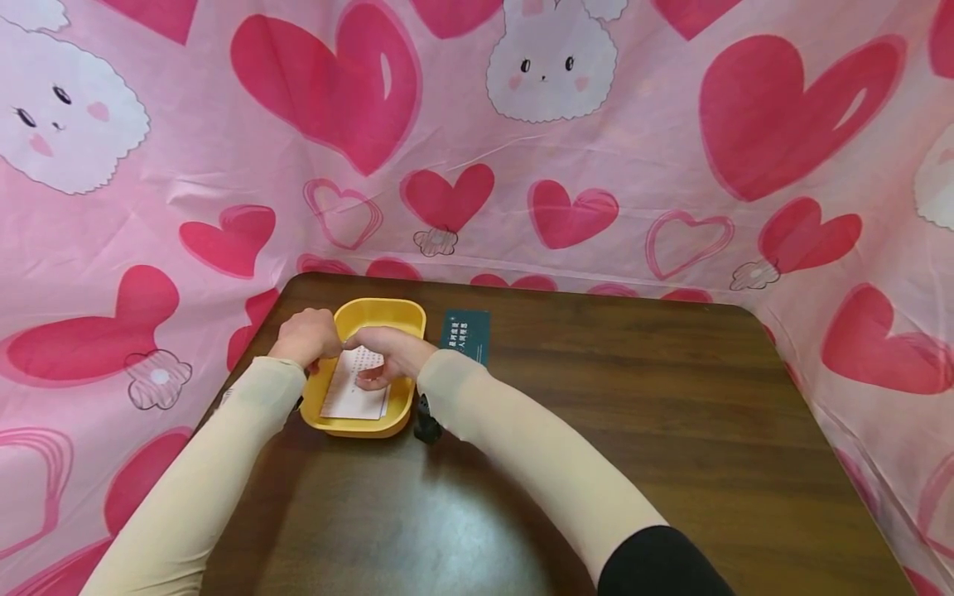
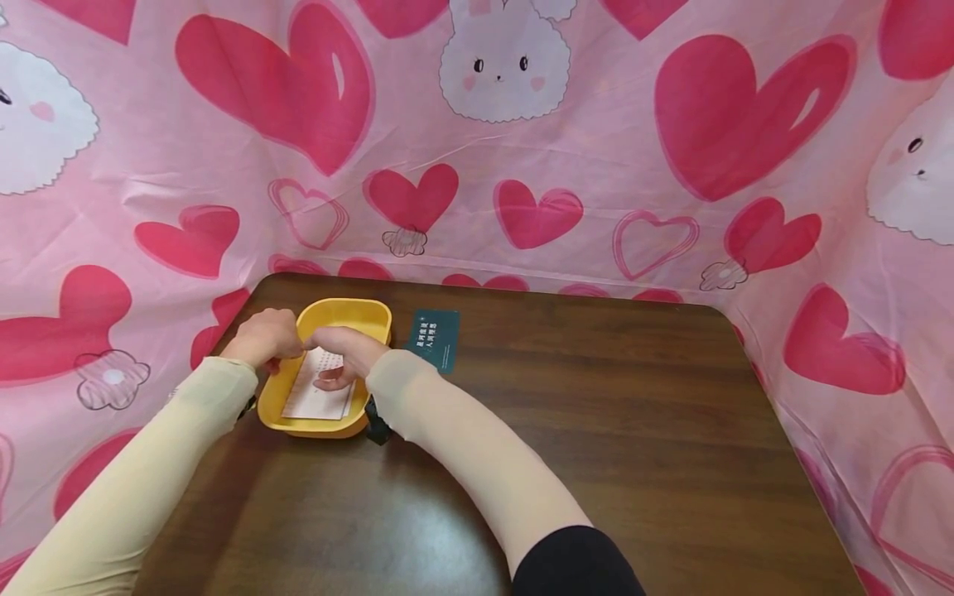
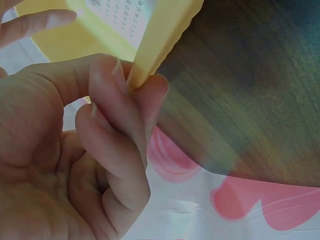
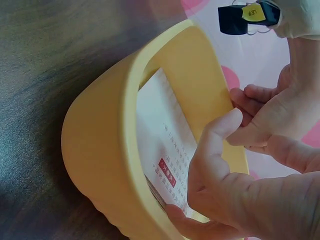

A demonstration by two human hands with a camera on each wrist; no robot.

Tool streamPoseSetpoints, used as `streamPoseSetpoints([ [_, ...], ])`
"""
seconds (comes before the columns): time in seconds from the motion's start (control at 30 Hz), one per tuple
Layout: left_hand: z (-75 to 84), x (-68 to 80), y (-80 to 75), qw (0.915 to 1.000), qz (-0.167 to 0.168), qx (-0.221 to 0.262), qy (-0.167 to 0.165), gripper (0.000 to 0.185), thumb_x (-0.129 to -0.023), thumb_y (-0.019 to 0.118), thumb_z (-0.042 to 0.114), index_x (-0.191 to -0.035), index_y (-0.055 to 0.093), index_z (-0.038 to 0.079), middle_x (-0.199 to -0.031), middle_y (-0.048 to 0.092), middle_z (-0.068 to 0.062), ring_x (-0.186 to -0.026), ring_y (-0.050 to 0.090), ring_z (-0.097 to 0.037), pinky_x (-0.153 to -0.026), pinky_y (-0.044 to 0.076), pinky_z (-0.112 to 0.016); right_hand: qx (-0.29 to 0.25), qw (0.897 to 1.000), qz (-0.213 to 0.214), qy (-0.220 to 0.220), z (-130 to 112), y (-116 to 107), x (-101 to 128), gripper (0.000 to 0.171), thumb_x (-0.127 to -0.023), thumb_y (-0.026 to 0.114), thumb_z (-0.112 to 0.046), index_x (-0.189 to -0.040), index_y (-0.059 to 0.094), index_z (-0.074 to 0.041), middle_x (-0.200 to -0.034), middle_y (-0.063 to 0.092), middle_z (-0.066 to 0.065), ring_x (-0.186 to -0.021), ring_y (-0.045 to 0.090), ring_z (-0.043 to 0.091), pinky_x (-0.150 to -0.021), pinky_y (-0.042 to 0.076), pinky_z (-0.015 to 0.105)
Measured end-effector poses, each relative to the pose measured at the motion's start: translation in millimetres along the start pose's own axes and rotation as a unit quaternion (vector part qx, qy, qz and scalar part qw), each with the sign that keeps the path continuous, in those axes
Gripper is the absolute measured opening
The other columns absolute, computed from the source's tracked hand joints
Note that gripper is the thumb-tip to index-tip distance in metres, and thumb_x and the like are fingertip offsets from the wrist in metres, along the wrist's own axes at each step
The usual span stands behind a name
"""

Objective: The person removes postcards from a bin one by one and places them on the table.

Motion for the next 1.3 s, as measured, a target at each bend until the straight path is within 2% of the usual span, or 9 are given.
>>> streamPoseSetpoints([
  [0.33, 0.1, 1.3, 0.4, 0.9999, 0.0, -0.008, 0.006, 0.032, -0.088, 0.07, 0.016, -0.103, 0.061, -0.01, -0.084, 0.064, -0.023, -0.053, 0.069, -0.027, -0.051, 0.057, -0.033, 0.032, 0.999, 0.01, 0.002, -2, -4, 7, 0.053, -0.098, 0.071, -0.019, -0.146, 0.052, -0.007, -0.144, 0.046, 0.019, -0.095, 0.055, 0.032, -0.098, 0.055, 0.04],
  [0.6, -5.6, 3.8, 0.4, 1.0, -0.005, -0.007, -0.001, 0.03, -0.087, 0.068, 0.013, -0.104, 0.06, -0.011, -0.082, 0.064, -0.022, -0.052, 0.068, -0.026, -0.051, 0.056, -0.033, 0.045, 0.999, 0.02, -0.002, -3, -7, 3, 0.041, -0.098, 0.07, -0.015, -0.134, 0.056, -0.004, -0.123, 0.053, 0.021, -0.085, 0.055, 0.027, -0.082, 0.056, 0.032],
  [0.73, -8.5, -6.0, 2.0, 1.0, -0.008, -0.005, -0.001, 0.031, -0.085, 0.068, 0.013, -0.104, 0.061, -0.01, -0.084, 0.065, -0.023, -0.053, 0.069, -0.027, -0.052, 0.057, -0.034, 0.08, 0.996, 0.021, -0.026, -5, -11, 2, 0.031, -0.099, 0.069, -0.015, -0.125, 0.059, -0.001, -0.109, 0.054, 0.02, -0.081, 0.056, 0.025, -0.076, 0.056, 0.031],
  [0.83, -17.9, -24.6, 9.5, 0.9999, -0.013, -0.002, 0.003, 0.033, -0.084, 0.07, 0.015, -0.105, 0.061, -0.01, -0.085, 0.064, -0.024, -0.052, 0.069, -0.027, -0.051, 0.057, -0.035, 0.127, 0.991, 0.016, -0.037, -5, -14, 3, 0.027, -0.101, 0.067, -0.015, -0.121, 0.057, 0.0, -0.091, 0.056, 0.018, -0.066, 0.055, 0.021, -0.062, 0.053, 0.027],
  [0.93, -20.5, -30.3, 12.3, 0.9997, -0.024, -0.003, 0.004, 0.037, -0.084, 0.073, 0.016, -0.108, 0.06, -0.01, -0.086, 0.065, -0.024, -0.053, 0.069, -0.027, -0.052, 0.057, -0.035, 0.186, 0.981, 0.01, -0.052, -4, -15, 6, 0.021, -0.102, 0.064, -0.013, -0.114, 0.054, 0.002, -0.075, 0.056, 0.016, -0.049, 0.05, 0.016, -0.048, 0.048, 0.023],
  [1.03, -17.8, -25.0, 10.4, 0.9998, -0.022, -0.001, 0.0, 0.036, -0.084, 0.072, 0.015, -0.108, 0.06, -0.01, -0.084, 0.064, -0.023, -0.053, 0.068, -0.027, -0.052, 0.057, -0.035, 0.245, 0.965, 0.028, -0.088, -2, -14, 9, 0.016, -0.102, 0.062, -0.008, -0.108, 0.056, 0.006, -0.067, 0.057, 0.014, -0.042, 0.046, 0.014, -0.042, 0.044, 0.022],
  [1.07, -12.0, -15.5, 5.9, 0.9997, -0.024, -0.002, -0.006, 0.035, -0.084, 0.071, 0.012, -0.108, 0.06, -0.01, -0.084, 0.065, -0.023, -0.055, 0.069, -0.028, -0.054, 0.058, -0.035, 0.267, 0.958, 0.041, -0.101, -2, -13, 9, 0.016, -0.101, 0.062, -0.007, -0.108, 0.057, 0.006, -0.066, 0.057, 0.013, -0.041, 0.046, 0.014, -0.041, 0.044, 0.022],
  [1.23, -4.4, -2.2, 1.4, 0.9998, -0.018, 0.002, -0.005, 0.031, -0.085, 0.069, 0.01, -0.105, 0.058, -0.01, -0.081, 0.062, -0.021, -0.052, 0.066, -0.027, -0.051, 0.057, -0.033, 0.374, 0.908, 0.134, -0.13, 0, -10, 7, 0.034, -0.094, 0.072, -0.01, -0.12, 0.052, -0.001, -0.078, 0.06, 0.009, -0.042, 0.05, 0.015, -0.042, 0.045, 0.023],
  [1.3, -2.8, -1.3, 1.1, 0.9999, -0.016, 0.002, -0.002, 0.03, -0.086, 0.068, 0.01, -0.106, 0.058, -0.01, -0.081, 0.063, -0.021, -0.051, 0.066, -0.026, -0.051, 0.057, -0.032, 0.39, 0.899, 0.154, -0.128, 0, -11, 5, 0.041, -0.091, 0.075, -0.011, -0.122, 0.049, -0.004, -0.083, 0.061, 0.011, -0.044, 0.051, 0.015, -0.044, 0.047, 0.023],
])
Point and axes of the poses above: each hand's wrist, its own x-axis away from the middle knuckle, its own y-axis out of the palm, z = x × y, the point moved 5 cm from there along -x, towards the middle knuckle
